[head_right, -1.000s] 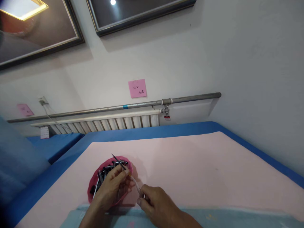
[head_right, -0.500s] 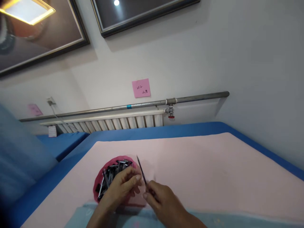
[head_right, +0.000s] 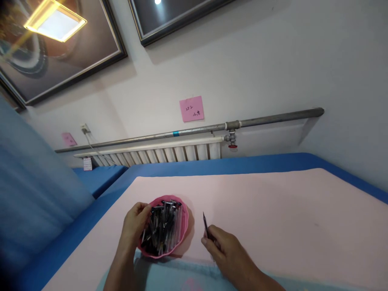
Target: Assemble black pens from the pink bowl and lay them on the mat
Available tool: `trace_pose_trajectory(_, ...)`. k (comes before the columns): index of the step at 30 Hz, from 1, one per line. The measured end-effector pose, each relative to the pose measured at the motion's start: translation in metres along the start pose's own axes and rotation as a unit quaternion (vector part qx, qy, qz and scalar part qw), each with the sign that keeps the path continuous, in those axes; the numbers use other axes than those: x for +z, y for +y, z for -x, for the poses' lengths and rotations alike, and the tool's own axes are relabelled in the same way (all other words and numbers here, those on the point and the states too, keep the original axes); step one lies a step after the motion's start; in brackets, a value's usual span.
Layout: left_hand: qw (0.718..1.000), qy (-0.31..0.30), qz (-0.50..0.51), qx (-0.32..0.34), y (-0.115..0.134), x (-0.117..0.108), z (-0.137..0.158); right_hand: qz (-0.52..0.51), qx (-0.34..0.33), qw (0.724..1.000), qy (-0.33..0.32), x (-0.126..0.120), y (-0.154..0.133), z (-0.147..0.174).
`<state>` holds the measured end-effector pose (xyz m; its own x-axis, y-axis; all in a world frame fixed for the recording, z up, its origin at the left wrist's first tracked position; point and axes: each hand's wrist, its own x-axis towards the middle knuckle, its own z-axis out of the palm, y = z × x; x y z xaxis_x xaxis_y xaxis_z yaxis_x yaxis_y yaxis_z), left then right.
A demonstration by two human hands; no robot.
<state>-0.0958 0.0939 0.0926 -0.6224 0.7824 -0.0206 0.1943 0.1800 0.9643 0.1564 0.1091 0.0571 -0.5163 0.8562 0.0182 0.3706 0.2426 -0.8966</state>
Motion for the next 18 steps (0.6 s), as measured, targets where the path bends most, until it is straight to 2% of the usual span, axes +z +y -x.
trace_pose_trajectory(2, 0.997, -0.003, -0.067, 0.036, -0.001, 0.005, 0.002, -0.003, 0.002, 1.000, -0.002, 0.000, 0.001, -0.001)
trace_pose_trajectory(5, 0.978, -0.030, -0.179, 0.098, 0.000, 0.014, 0.007, -0.002, 0.004, 1.000, -0.004, 0.000, 0.000, -0.001)
trace_pose_trajectory(8, 0.962, -0.070, -0.233, 0.121, 0.002, 0.024, 0.013, 0.001, 0.000, 1.000, -0.004, 0.000, -0.001, -0.001)
trace_pose_trajectory(12, 0.940, -0.109, -0.298, 0.125, 0.005, 0.033, 0.022, 0.005, 0.001, 1.000, -0.006, 0.000, 0.000, -0.001)
trace_pose_trajectory(18, 0.929, -0.114, -0.337, 0.097, 0.007, 0.034, 0.027, 0.003, 0.009, 1.000, -0.005, 0.000, 0.000, 0.000)
